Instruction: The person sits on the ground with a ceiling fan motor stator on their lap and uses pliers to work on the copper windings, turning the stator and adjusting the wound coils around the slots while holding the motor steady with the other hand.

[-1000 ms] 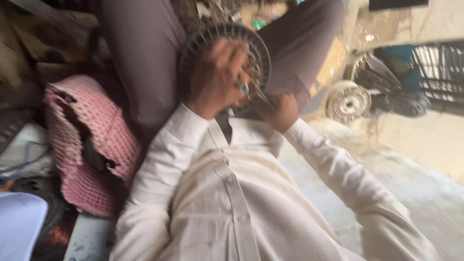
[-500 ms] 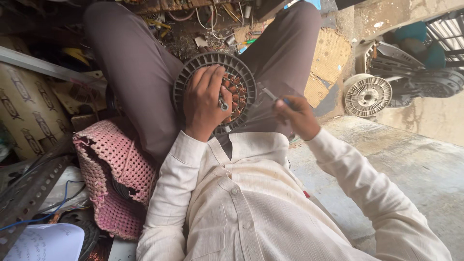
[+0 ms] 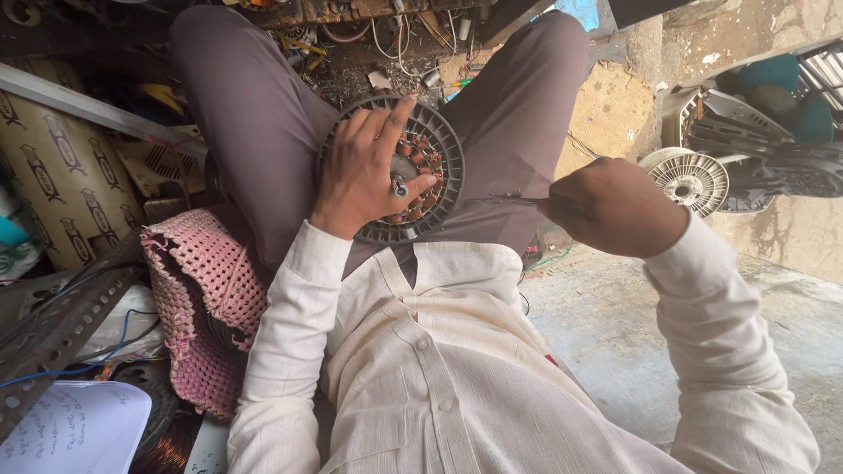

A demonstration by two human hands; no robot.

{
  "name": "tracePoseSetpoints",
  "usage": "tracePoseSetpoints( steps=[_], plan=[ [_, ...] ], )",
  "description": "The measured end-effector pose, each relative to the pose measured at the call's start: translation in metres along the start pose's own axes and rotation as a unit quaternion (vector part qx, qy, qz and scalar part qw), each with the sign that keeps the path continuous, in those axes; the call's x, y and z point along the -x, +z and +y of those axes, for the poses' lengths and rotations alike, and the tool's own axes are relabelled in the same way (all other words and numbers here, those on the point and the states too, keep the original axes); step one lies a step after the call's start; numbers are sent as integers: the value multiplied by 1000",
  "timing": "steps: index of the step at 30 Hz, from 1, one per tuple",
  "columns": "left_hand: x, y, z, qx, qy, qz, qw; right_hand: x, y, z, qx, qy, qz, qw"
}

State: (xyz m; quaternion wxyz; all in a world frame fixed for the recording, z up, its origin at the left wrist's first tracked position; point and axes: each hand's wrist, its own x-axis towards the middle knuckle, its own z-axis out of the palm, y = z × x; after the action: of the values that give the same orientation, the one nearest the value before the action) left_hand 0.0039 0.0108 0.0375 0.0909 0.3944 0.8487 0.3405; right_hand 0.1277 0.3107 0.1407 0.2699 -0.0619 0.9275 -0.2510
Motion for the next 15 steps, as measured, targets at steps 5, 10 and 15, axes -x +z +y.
tracePoseSetpoints(
  steps=[5,10,15],
  plan=[
    [2,15,-10,70,57,78,993,-27,25,-5,-4,-52,40,998],
    [11,24,-16,94,40,90,991,-52,63,-15,-87,-56,59,993],
    [18,30,-13,122,-4,117,986,-37,87,-21,-175,-72,132,973]
  ],
)
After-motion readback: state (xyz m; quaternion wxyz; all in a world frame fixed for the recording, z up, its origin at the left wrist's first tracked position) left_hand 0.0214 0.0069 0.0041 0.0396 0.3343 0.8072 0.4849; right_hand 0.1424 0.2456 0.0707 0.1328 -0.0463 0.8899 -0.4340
